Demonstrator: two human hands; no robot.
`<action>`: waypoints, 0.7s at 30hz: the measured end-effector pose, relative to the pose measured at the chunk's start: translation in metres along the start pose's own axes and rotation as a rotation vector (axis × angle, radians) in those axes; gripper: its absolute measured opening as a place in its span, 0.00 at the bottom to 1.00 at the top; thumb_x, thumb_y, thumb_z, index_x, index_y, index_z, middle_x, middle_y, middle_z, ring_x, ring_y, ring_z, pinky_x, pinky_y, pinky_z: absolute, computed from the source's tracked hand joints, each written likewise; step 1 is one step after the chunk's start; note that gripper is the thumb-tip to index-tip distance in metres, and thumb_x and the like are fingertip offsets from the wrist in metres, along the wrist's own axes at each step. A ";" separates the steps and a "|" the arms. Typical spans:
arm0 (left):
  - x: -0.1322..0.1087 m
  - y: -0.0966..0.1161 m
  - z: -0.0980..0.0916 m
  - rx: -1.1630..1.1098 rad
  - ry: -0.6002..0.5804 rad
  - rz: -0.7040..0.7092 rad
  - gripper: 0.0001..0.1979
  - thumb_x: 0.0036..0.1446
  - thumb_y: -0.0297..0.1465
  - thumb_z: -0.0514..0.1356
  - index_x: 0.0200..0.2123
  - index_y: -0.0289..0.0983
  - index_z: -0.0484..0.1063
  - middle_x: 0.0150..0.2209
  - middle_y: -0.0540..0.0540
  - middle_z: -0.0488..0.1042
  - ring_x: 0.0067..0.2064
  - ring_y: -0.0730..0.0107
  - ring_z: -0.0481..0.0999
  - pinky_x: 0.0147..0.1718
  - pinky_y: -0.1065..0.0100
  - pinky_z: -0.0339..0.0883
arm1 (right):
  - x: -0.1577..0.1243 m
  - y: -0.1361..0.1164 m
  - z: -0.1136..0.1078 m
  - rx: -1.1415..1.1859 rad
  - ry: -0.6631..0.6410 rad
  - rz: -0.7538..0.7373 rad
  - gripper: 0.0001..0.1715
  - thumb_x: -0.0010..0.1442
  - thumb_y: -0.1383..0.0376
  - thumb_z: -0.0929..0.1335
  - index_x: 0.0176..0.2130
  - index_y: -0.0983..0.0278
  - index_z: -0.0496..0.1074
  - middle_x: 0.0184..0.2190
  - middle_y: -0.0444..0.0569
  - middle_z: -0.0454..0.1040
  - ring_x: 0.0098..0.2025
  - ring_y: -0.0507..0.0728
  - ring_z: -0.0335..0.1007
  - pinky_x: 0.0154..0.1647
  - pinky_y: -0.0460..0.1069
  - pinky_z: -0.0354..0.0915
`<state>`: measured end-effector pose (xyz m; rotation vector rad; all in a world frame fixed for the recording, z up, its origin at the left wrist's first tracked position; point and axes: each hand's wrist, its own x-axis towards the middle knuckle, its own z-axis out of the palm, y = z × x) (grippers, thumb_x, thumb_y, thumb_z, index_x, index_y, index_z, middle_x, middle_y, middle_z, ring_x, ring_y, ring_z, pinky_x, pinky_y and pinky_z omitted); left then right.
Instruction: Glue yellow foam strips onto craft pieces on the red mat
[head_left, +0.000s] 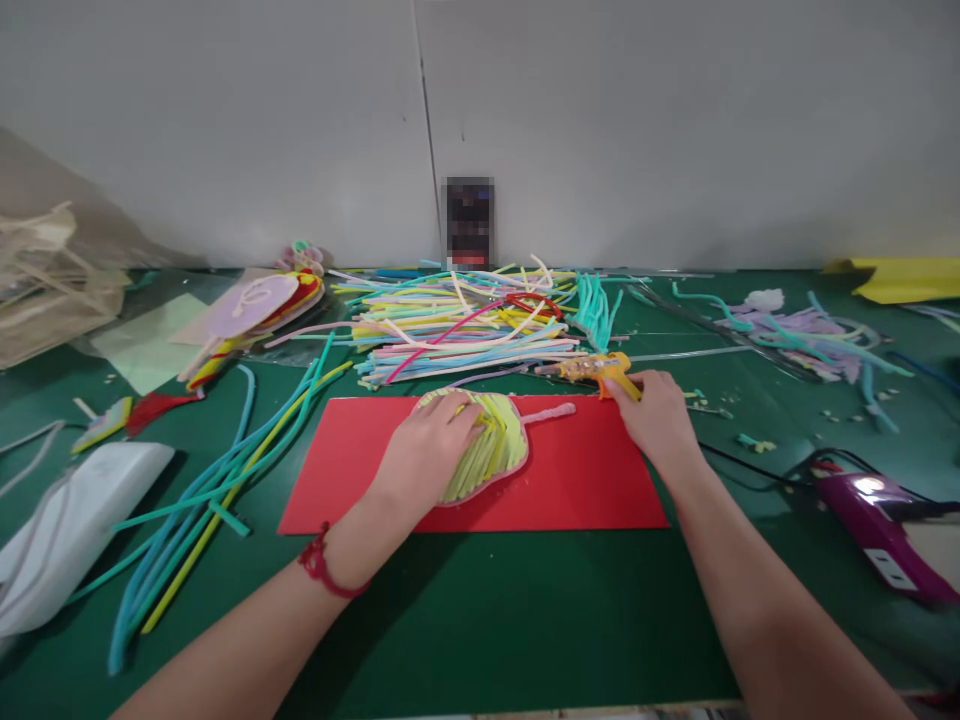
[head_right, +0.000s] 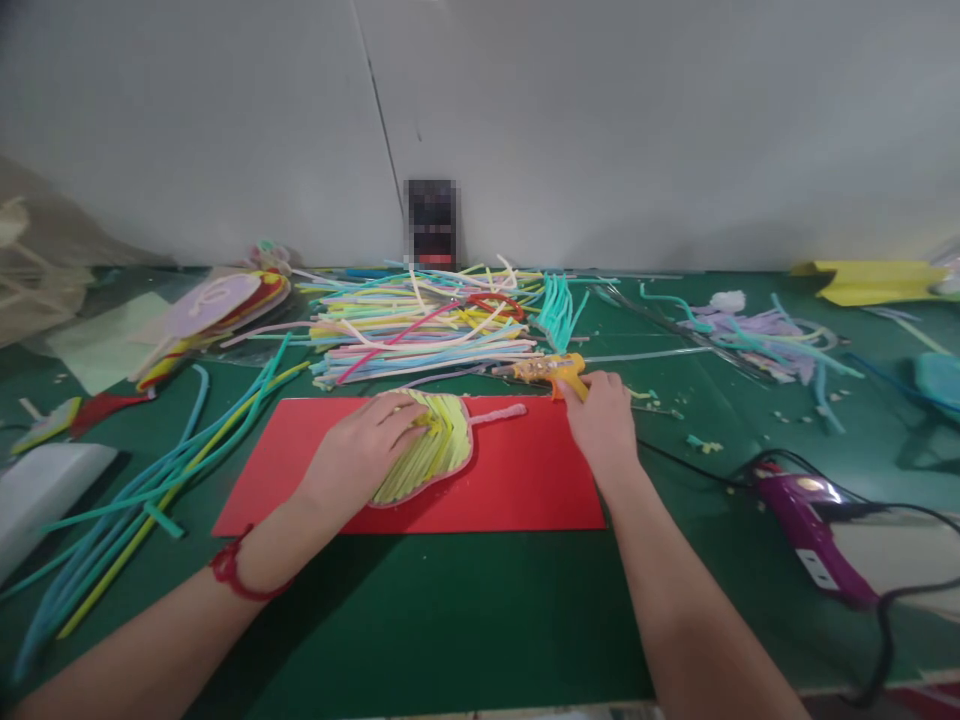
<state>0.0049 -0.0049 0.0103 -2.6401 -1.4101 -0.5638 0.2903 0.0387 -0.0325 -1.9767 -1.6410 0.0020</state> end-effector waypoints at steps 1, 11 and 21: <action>-0.001 0.000 0.002 0.006 0.004 0.009 0.10 0.63 0.29 0.50 0.41 0.33 0.70 0.42 0.41 0.74 0.45 0.60 0.73 0.45 0.59 0.68 | 0.001 0.001 0.000 0.013 -0.004 -0.004 0.24 0.58 0.49 0.59 0.33 0.66 0.68 0.33 0.60 0.70 0.39 0.65 0.66 0.43 0.59 0.62; -0.003 0.003 0.007 -0.004 0.026 -0.001 0.13 0.63 0.31 0.50 0.36 0.33 0.73 0.34 0.41 0.75 0.36 0.63 0.75 0.35 0.64 0.68 | -0.009 -0.033 -0.030 0.257 0.005 0.100 0.21 0.58 0.47 0.61 0.39 0.61 0.63 0.31 0.52 0.74 0.31 0.59 0.70 0.30 0.52 0.63; -0.006 0.002 0.008 0.094 0.017 0.023 0.11 0.63 0.28 0.50 0.40 0.36 0.73 0.35 0.44 0.76 0.36 0.66 0.74 0.34 0.67 0.67 | -0.023 -0.054 -0.037 0.125 -0.300 -0.021 0.32 0.49 0.39 0.64 0.40 0.61 0.63 0.35 0.54 0.74 0.31 0.61 0.72 0.27 0.51 0.61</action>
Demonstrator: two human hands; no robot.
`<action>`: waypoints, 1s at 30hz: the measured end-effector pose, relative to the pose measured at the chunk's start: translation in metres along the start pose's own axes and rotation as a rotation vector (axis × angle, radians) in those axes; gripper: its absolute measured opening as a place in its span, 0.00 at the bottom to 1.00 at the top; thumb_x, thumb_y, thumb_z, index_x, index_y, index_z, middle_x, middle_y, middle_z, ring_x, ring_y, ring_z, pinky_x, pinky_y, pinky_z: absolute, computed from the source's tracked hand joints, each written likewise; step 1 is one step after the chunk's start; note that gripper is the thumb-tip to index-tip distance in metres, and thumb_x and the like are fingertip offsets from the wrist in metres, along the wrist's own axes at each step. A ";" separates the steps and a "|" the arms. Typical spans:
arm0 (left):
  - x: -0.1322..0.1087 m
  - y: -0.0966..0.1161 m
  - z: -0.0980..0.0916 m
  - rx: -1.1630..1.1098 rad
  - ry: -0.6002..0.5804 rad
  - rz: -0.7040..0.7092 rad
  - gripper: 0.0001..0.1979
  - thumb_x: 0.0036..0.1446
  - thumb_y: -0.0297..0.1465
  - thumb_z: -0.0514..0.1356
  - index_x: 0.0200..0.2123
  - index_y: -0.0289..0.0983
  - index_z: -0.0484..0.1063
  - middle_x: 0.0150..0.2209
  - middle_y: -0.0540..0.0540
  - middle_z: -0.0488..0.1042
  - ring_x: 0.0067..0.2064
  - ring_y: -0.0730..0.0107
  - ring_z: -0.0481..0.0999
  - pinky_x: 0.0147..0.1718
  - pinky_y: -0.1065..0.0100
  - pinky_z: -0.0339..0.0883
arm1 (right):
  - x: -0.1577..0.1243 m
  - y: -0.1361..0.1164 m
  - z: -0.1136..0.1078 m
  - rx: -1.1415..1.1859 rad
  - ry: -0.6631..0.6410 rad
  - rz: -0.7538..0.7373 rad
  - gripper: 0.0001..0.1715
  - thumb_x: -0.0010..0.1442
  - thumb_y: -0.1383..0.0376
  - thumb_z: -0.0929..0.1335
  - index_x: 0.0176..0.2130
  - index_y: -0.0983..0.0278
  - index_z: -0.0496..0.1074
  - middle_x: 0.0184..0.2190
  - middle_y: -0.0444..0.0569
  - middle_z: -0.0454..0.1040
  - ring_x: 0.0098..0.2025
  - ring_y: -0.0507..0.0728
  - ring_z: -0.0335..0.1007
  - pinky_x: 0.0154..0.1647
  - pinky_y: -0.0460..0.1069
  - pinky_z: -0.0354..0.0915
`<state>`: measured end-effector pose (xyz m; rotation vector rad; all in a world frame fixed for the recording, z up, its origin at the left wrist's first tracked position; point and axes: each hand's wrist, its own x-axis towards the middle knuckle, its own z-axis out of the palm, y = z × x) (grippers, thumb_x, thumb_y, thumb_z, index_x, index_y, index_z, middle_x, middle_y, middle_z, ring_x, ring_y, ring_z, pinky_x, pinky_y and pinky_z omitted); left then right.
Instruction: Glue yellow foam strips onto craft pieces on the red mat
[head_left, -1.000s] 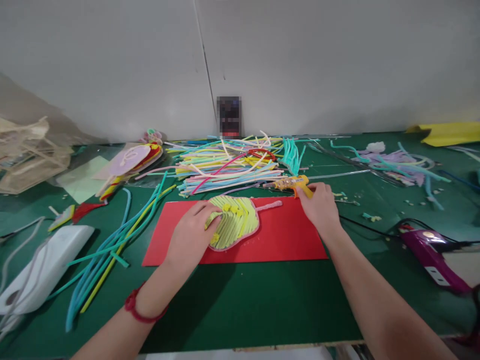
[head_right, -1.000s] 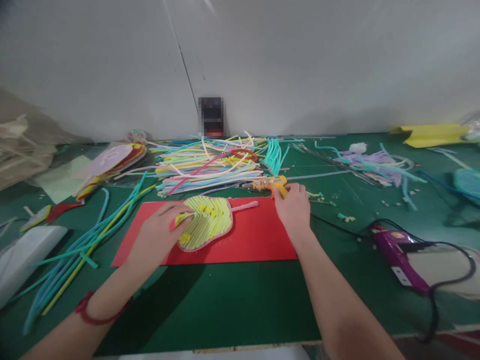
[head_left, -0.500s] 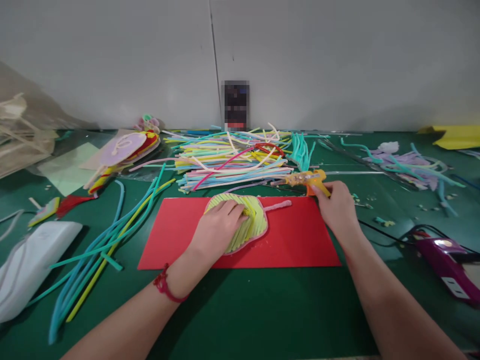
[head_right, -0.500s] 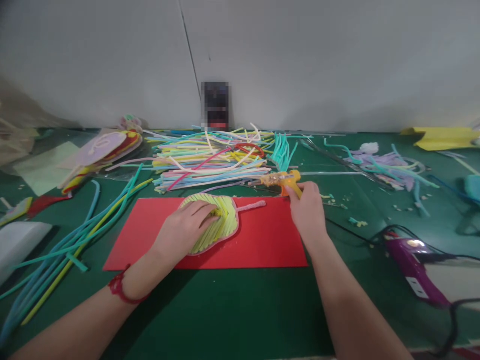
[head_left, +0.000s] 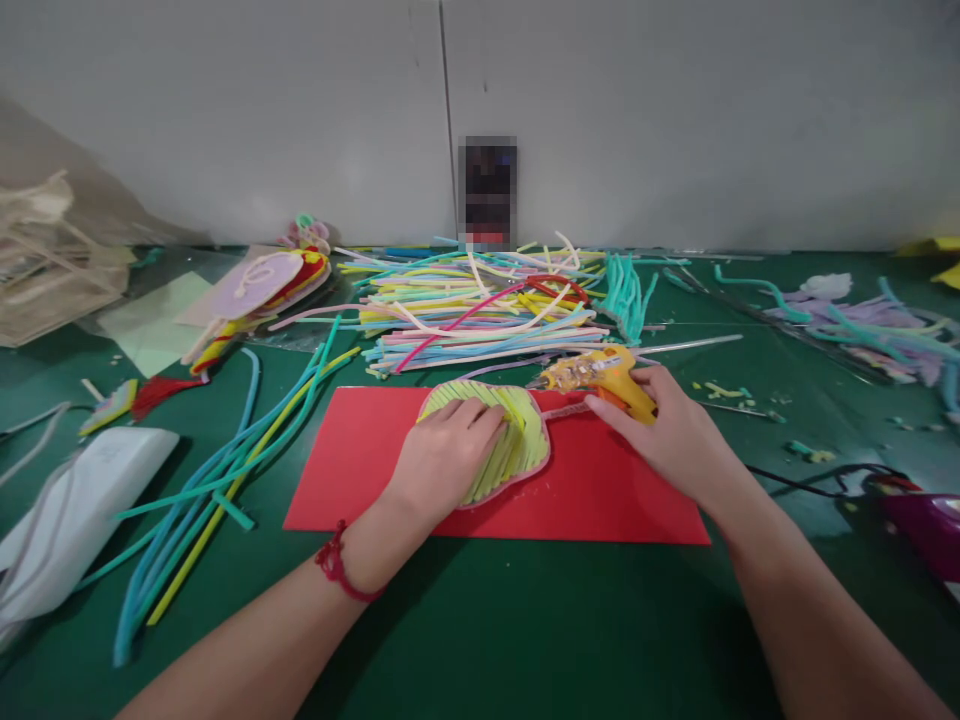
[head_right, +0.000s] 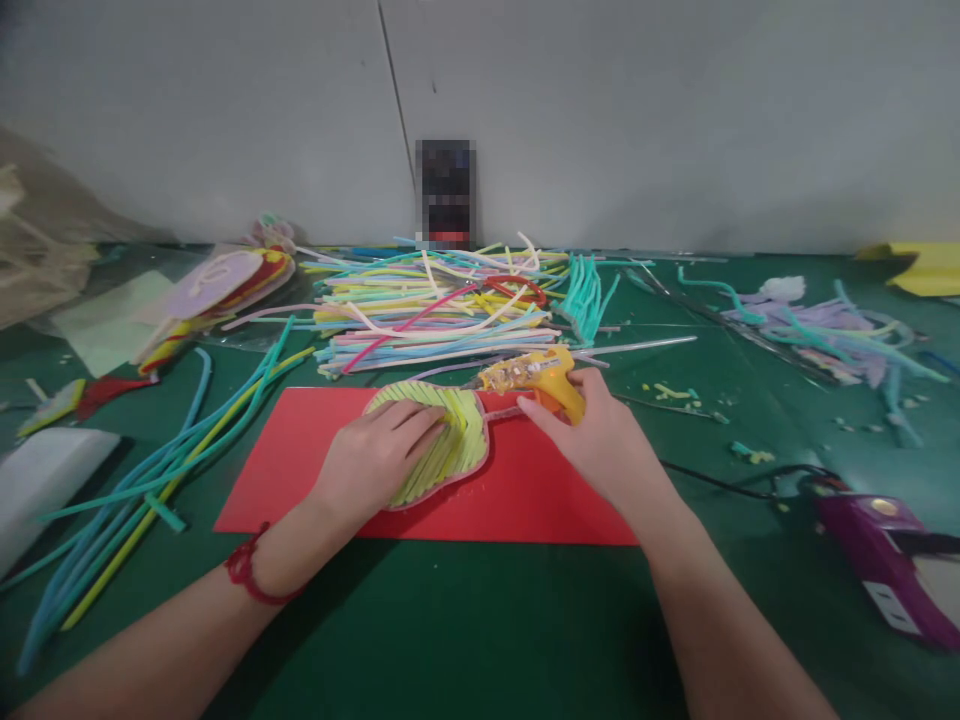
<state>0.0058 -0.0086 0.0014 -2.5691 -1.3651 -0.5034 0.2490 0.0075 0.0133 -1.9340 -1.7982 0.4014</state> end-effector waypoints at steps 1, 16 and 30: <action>0.000 0.000 -0.001 0.012 -0.014 0.016 0.11 0.62 0.28 0.50 0.40 0.36 0.73 0.36 0.44 0.75 0.36 0.66 0.74 0.34 0.67 0.67 | 0.000 0.000 -0.001 -0.041 -0.005 -0.002 0.34 0.46 0.38 0.65 0.41 0.61 0.63 0.34 0.54 0.74 0.30 0.61 0.71 0.26 0.51 0.60; -0.003 -0.002 0.003 -0.009 0.069 -0.004 0.09 0.62 0.27 0.53 0.42 0.36 0.72 0.37 0.45 0.77 0.38 0.66 0.75 0.33 0.68 0.67 | -0.007 -0.008 0.001 -0.183 -0.127 -0.070 0.22 0.47 0.51 0.68 0.37 0.59 0.59 0.26 0.46 0.71 0.25 0.59 0.70 0.23 0.49 0.58; 0.000 0.000 0.001 -0.008 0.079 -0.050 0.09 0.63 0.30 0.52 0.40 0.37 0.73 0.35 0.48 0.77 0.35 0.69 0.75 0.30 0.71 0.66 | -0.012 -0.016 0.003 -0.134 -0.121 -0.113 0.16 0.52 0.56 0.65 0.37 0.60 0.57 0.30 0.48 0.71 0.30 0.60 0.71 0.24 0.49 0.59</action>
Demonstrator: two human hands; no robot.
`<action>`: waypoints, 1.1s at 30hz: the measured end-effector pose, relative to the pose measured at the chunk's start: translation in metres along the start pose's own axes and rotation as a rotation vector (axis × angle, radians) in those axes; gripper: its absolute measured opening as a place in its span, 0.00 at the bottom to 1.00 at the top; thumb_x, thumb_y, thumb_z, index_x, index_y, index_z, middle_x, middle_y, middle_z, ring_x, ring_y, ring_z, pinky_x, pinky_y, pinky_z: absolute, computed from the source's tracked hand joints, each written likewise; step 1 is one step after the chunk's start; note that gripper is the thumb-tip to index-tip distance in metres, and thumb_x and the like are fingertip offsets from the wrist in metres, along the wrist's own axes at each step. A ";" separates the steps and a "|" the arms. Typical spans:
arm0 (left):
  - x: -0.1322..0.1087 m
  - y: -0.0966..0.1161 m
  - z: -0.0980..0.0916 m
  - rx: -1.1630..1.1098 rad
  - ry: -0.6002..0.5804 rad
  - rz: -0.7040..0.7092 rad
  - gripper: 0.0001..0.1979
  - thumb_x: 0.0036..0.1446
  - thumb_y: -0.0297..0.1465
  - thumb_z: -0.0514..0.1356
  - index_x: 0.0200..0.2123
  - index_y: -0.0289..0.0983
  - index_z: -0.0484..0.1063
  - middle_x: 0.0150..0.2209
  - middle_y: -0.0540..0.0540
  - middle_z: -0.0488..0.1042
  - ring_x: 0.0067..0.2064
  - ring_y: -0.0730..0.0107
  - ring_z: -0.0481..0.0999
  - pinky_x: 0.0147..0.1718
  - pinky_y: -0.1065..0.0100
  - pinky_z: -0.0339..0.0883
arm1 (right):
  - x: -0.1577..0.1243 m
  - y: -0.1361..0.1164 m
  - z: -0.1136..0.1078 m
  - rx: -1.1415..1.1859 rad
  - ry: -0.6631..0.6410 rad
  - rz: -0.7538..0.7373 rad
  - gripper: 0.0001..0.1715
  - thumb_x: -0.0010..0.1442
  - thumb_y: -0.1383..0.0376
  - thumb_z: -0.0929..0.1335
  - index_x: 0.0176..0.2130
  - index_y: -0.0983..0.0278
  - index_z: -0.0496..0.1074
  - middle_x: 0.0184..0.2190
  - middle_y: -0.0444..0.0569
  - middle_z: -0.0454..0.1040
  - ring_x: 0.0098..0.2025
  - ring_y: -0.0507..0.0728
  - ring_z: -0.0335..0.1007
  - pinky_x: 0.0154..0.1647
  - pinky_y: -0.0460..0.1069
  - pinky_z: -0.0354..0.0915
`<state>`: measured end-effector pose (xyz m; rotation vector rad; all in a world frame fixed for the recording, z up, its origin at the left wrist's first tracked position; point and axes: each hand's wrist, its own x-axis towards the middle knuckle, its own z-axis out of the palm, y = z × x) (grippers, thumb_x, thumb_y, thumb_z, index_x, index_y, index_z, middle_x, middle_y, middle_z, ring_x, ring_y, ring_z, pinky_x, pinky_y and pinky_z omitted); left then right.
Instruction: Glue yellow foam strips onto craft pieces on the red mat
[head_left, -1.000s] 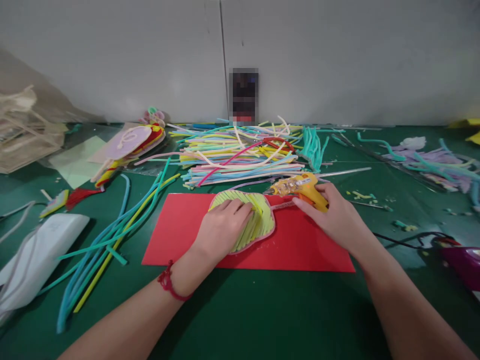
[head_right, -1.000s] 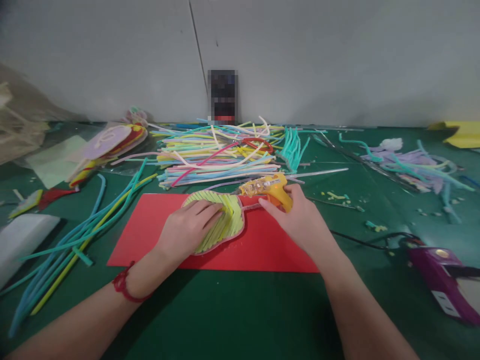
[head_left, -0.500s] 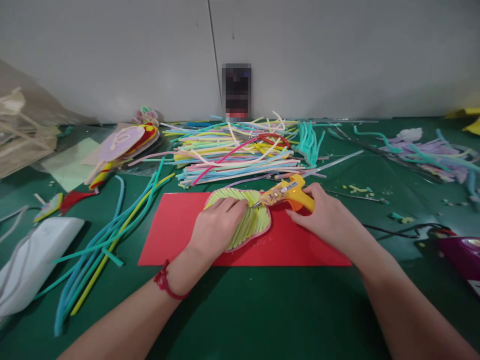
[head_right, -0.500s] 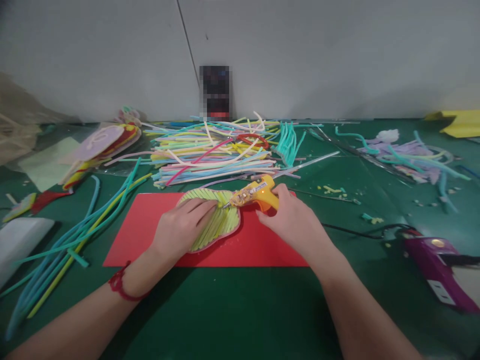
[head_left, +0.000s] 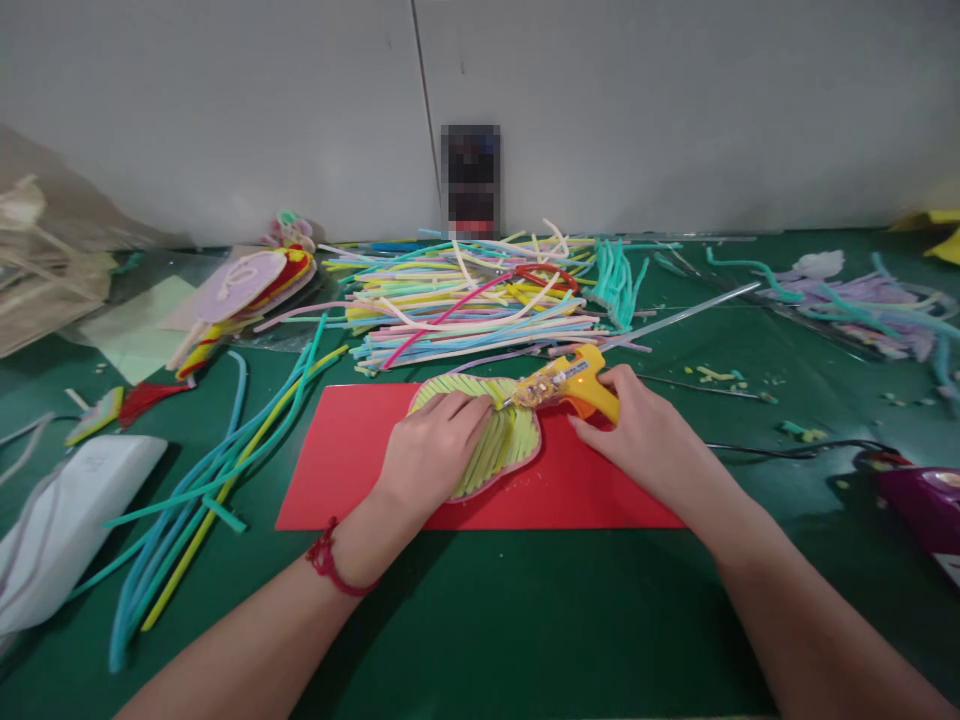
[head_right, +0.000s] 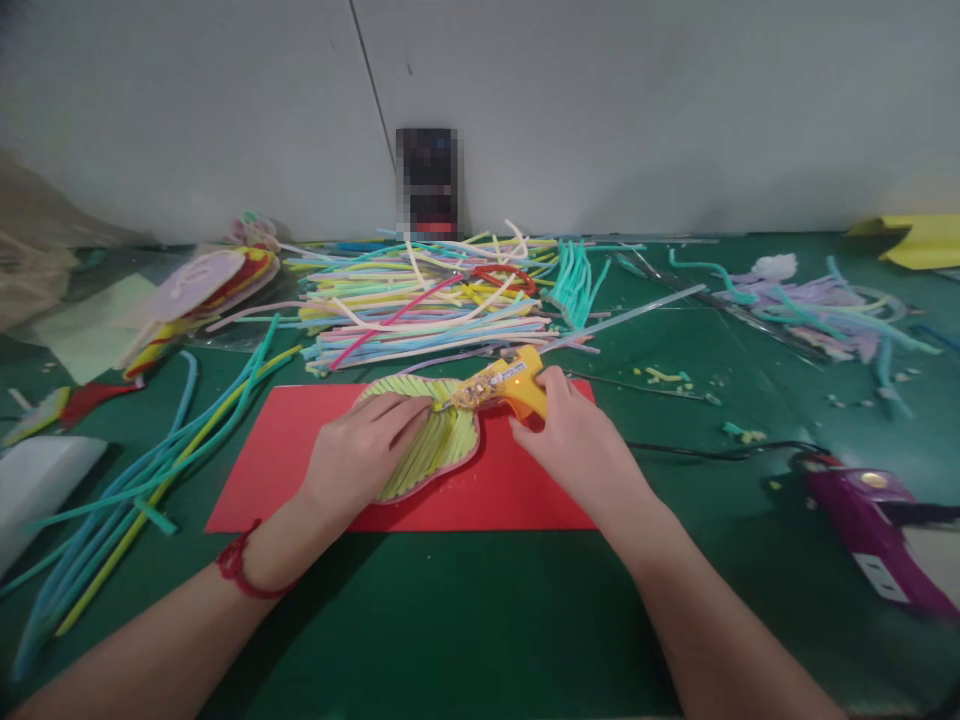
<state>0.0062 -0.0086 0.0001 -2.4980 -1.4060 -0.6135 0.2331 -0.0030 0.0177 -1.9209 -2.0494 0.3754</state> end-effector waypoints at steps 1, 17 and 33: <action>0.000 0.000 0.000 0.002 0.007 0.004 0.09 0.63 0.29 0.52 0.40 0.37 0.73 0.35 0.48 0.77 0.35 0.69 0.75 0.30 0.71 0.66 | 0.000 -0.001 -0.001 0.002 -0.009 -0.005 0.15 0.52 0.56 0.65 0.37 0.60 0.57 0.31 0.49 0.71 0.30 0.60 0.71 0.25 0.49 0.59; 0.000 0.000 0.001 0.002 0.022 -0.014 0.09 0.62 0.29 0.53 0.40 0.38 0.73 0.34 0.49 0.77 0.34 0.70 0.75 0.29 0.71 0.66 | 0.001 0.006 0.002 0.069 -0.013 -0.073 0.12 0.55 0.59 0.63 0.38 0.61 0.59 0.37 0.52 0.73 0.34 0.61 0.71 0.29 0.50 0.62; 0.000 0.000 0.001 -0.007 0.002 -0.020 0.08 0.62 0.29 0.54 0.40 0.39 0.73 0.35 0.49 0.77 0.35 0.70 0.76 0.28 0.70 0.65 | 0.001 0.006 0.002 0.091 -0.018 -0.080 0.10 0.55 0.60 0.63 0.37 0.60 0.58 0.34 0.51 0.72 0.33 0.60 0.71 0.29 0.49 0.62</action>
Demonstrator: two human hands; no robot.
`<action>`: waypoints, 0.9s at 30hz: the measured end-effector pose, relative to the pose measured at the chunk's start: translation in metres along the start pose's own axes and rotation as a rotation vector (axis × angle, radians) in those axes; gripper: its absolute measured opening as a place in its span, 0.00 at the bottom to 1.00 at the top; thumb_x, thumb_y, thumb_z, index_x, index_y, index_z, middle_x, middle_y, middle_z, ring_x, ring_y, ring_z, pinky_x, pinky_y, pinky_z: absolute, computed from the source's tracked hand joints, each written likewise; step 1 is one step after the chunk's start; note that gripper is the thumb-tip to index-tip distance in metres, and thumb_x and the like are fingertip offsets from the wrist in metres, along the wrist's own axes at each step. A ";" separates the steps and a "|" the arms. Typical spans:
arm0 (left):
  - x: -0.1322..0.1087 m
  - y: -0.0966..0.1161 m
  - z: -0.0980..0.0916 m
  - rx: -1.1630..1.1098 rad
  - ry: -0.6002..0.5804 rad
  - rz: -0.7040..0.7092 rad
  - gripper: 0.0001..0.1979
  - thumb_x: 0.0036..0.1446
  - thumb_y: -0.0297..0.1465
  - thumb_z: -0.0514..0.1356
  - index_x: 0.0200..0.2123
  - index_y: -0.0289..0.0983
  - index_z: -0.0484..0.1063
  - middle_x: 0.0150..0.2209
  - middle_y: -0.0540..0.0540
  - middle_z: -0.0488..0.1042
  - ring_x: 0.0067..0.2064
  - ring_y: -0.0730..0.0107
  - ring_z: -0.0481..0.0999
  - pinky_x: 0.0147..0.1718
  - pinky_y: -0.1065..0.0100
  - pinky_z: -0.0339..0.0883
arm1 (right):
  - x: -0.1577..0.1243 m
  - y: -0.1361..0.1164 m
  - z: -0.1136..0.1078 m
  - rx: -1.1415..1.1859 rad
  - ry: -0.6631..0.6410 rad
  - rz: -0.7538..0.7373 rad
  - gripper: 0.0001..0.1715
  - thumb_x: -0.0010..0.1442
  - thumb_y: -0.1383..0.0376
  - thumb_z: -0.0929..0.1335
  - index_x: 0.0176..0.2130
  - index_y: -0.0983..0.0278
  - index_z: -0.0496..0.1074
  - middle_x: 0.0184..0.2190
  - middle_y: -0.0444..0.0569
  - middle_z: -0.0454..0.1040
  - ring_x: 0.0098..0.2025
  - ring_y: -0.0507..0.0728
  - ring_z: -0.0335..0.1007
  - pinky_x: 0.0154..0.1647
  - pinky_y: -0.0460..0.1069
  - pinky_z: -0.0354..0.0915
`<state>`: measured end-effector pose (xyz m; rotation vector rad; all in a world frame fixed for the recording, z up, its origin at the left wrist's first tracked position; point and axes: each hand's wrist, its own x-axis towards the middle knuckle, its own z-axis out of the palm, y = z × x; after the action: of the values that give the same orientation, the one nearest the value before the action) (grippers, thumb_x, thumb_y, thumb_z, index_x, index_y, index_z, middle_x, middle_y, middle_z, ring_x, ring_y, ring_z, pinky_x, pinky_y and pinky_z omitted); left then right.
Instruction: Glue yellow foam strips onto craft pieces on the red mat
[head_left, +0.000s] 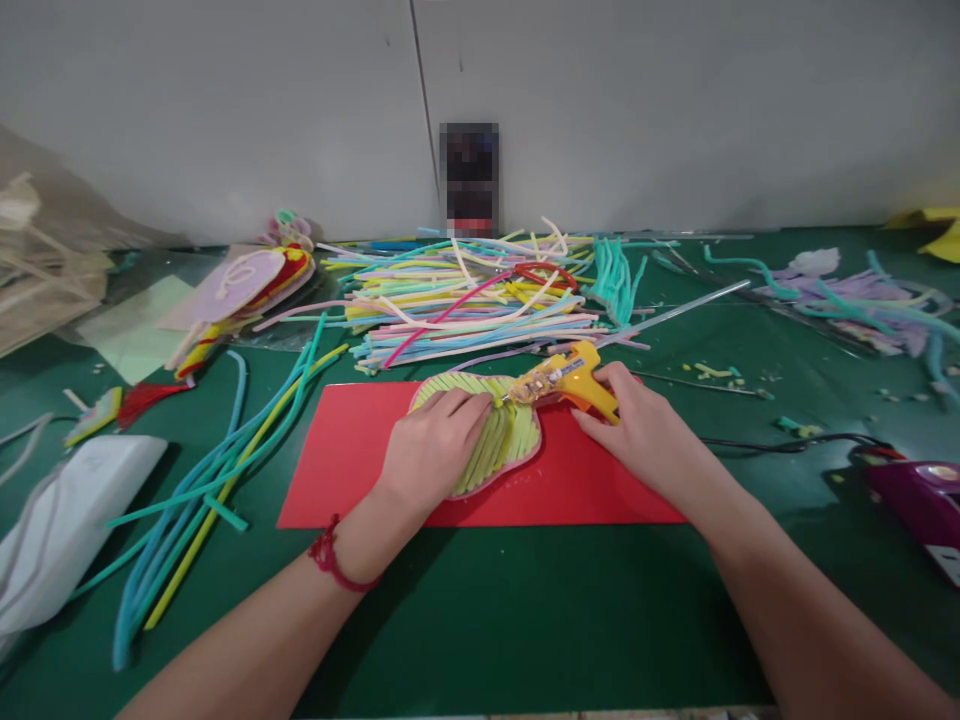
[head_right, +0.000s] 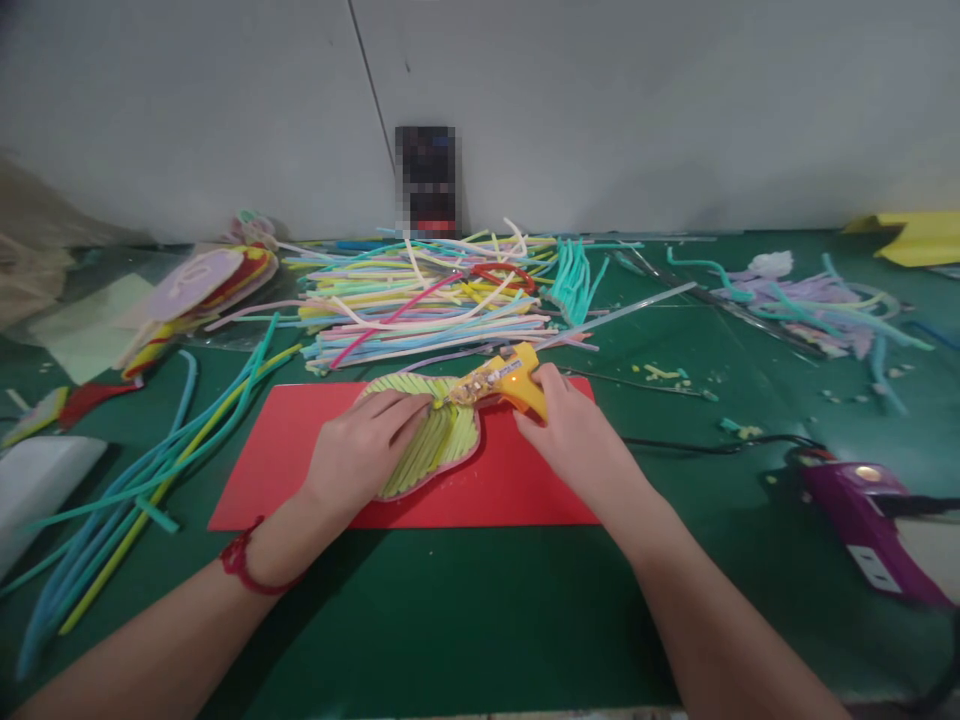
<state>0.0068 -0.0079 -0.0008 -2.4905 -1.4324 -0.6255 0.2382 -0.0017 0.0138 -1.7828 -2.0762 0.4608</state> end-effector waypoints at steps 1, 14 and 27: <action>0.000 0.000 0.000 -0.001 0.003 -0.004 0.08 0.62 0.29 0.54 0.40 0.39 0.73 0.35 0.49 0.77 0.35 0.70 0.76 0.28 0.70 0.65 | 0.000 0.000 0.000 -0.001 -0.002 0.002 0.10 0.55 0.60 0.63 0.37 0.60 0.59 0.34 0.51 0.72 0.33 0.60 0.71 0.28 0.49 0.62; 0.000 0.001 -0.001 -0.019 0.001 -0.012 0.09 0.62 0.29 0.53 0.39 0.38 0.73 0.35 0.48 0.78 0.35 0.70 0.76 0.30 0.72 0.66 | 0.000 -0.001 -0.007 -0.046 -0.017 0.025 0.11 0.54 0.60 0.64 0.38 0.60 0.59 0.32 0.48 0.73 0.29 0.57 0.69 0.28 0.49 0.61; 0.000 -0.001 -0.001 -0.023 0.001 0.038 0.09 0.62 0.29 0.54 0.39 0.37 0.74 0.36 0.47 0.78 0.37 0.67 0.75 0.34 0.69 0.68 | -0.002 0.000 -0.008 -0.123 0.007 0.046 0.12 0.55 0.61 0.64 0.40 0.60 0.61 0.35 0.49 0.74 0.30 0.58 0.70 0.27 0.48 0.59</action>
<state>0.0059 -0.0082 0.0004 -2.5286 -1.3813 -0.6399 0.2424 -0.0033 0.0202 -1.9022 -2.1035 0.3454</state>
